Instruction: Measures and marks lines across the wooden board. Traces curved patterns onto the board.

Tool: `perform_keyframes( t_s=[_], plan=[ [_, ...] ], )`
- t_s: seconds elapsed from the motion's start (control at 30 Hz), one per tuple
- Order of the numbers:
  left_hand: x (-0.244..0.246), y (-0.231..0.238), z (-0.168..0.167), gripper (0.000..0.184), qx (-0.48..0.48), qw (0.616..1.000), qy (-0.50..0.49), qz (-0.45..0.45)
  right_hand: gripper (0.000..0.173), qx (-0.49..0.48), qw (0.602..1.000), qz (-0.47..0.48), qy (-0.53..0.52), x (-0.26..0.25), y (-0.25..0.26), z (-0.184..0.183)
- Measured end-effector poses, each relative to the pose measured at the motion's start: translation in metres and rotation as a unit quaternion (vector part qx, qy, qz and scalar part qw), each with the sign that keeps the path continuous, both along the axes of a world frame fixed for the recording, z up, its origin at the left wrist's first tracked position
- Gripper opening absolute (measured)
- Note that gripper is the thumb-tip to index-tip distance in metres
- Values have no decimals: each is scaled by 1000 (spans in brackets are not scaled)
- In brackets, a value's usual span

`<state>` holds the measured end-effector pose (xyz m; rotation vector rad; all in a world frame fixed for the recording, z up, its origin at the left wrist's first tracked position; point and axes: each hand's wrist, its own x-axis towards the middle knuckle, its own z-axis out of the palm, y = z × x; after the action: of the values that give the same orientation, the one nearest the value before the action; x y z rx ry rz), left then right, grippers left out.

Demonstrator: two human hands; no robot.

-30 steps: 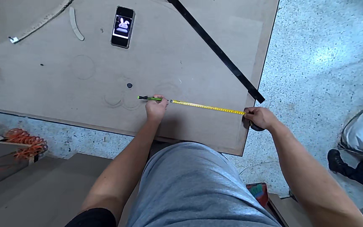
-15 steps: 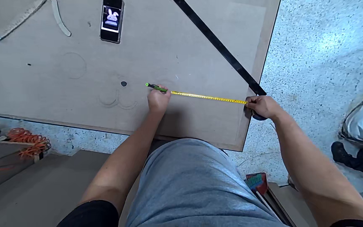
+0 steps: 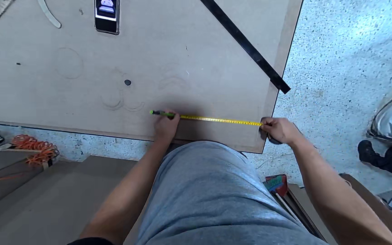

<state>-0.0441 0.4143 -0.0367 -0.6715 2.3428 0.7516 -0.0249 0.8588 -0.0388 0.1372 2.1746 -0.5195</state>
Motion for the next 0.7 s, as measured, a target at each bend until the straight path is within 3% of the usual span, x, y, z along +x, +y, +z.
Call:
perform_keyframes(
  t_s=[0.13, 0.23, 0.33, 0.5, 0.6, 0.7],
  plan=[
    [31, -5, -9, 19, 3, 999, 30, 28, 21, 8, 1000, -4, -22, 29, -2, -3],
    [5, -1, -5, 25, 4, 1000, 8, 13, 22, 0, 1000, -14, -18, 12, -2, -1],
    [-39, 4, -9, 28, -1, 998, 54, -27, 21, 3, 1000, -1, 3, -32, 5, -2],
    [-110, 14, -14, 24, 9, 996, 87, -18, 19, 22, 998, 10, 52, -108, 14, -4],
    [-121, 14, -21, 21, 6, 995, 100, -13, 20, 21, 998, 7, 60, -122, 14, -4],
    [-105, 11, -22, 20, 8, 995, 98, -20, 19, 17, 998, 6, 66, -101, 13, -3]
  ],
)
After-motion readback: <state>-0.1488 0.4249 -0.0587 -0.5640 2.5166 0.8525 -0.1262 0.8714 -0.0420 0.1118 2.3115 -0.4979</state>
